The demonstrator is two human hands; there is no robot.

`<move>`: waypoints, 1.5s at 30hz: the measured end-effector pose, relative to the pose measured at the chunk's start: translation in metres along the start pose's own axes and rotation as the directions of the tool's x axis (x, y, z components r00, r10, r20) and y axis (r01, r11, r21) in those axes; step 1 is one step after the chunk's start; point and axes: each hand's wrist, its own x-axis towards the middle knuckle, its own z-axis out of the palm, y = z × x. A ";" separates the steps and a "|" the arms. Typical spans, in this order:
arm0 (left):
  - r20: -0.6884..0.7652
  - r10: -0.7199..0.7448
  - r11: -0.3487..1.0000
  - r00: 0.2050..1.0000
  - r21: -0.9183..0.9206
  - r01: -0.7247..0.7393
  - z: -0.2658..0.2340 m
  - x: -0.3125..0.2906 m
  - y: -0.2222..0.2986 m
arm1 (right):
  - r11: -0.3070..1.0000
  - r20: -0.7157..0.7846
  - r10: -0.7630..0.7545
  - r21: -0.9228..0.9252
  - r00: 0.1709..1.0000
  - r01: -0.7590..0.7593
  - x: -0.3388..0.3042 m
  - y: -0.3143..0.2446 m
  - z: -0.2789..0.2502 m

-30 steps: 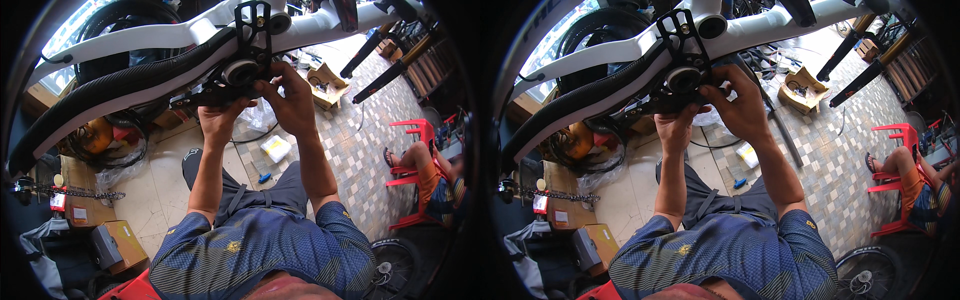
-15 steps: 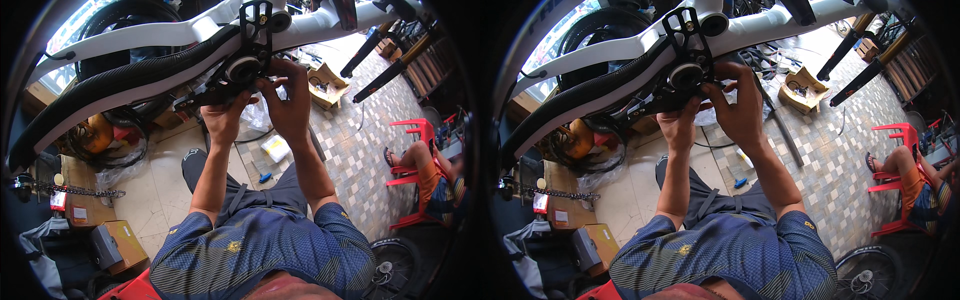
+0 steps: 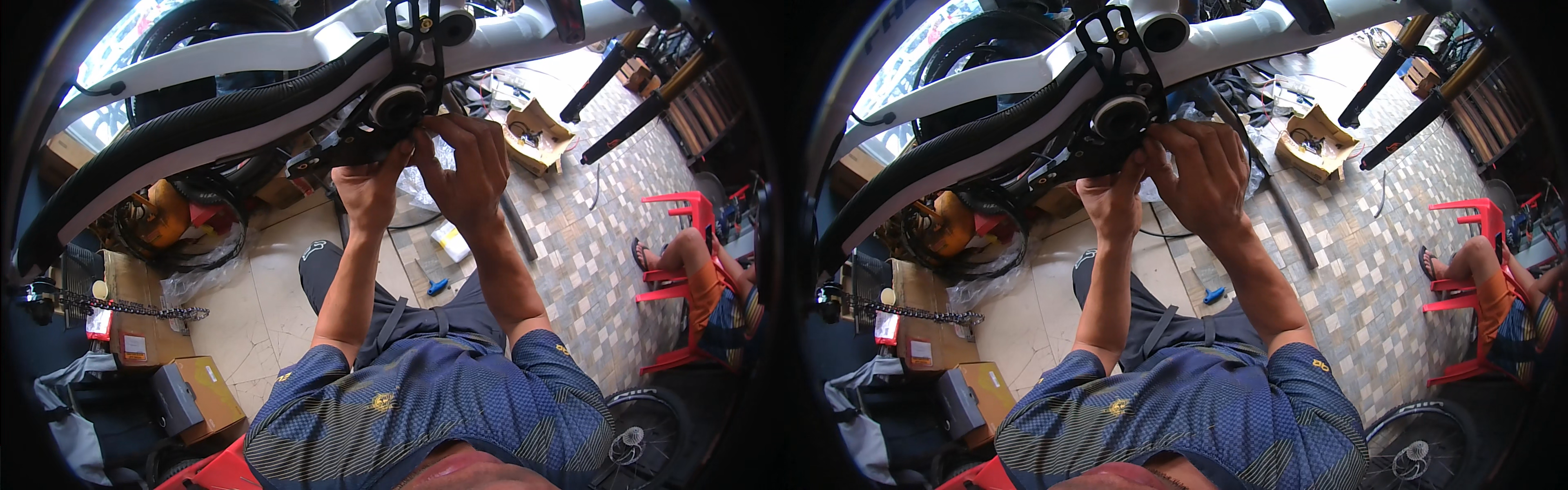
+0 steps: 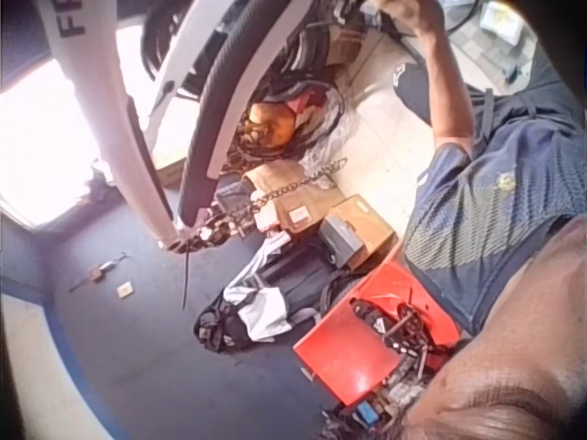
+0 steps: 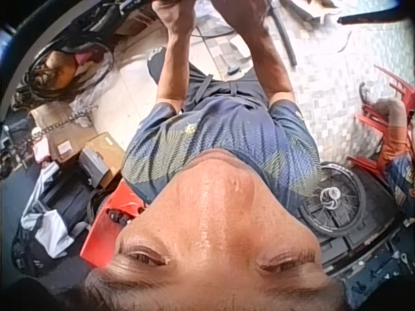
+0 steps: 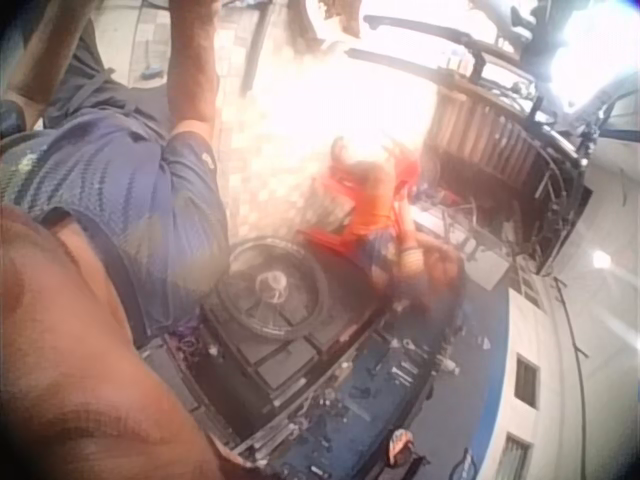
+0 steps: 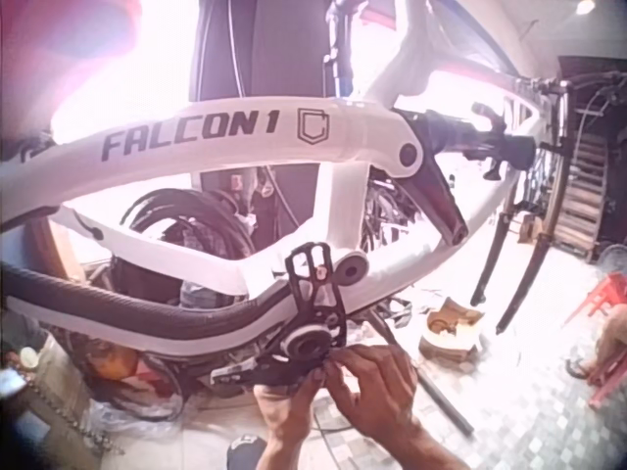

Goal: The person installs a bottom bracket into a white bicycle frame, applies grease to the crankset spindle, and fits the crankset onto the bottom bracket. They use a blue-handled tool to tighten the crankset bolts and handle grease and crankset components.

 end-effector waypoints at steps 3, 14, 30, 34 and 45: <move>-0.003 -0.007 1.000 1.000 0.007 0.007 0.002 0.000 0.002 | 1.000 0.030 -0.008 -0.022 1.000 0.009 0.002 -0.001 -0.004; -0.009 -0.017 1.000 1.000 -0.018 0.017 0.001 0.000 0.001 | 0.998 0.074 -0.064 -0.026 0.995 0.066 0.008 0.000 -0.007; -0.009 -0.027 0.999 1.000 -0.019 0.027 0.000 0.002 -0.005 | 0.999 0.075 -0.048 0.003 0.996 0.048 0.009 0.003 -0.007; -0.019 -0.018 1.000 1.000 0.002 0.018 -0.001 0.002 -0.006 | 0.999 0.060 -0.040 -0.002 0.997 0.040 0.009 0.004 -0.007; -0.003 0.018 1.000 1.000 -0.005 -0.018 0.002 0.002 -0.003 | 0.998 0.071 -0.067 0.016 0.995 0.066 0.005 0.005 -0.007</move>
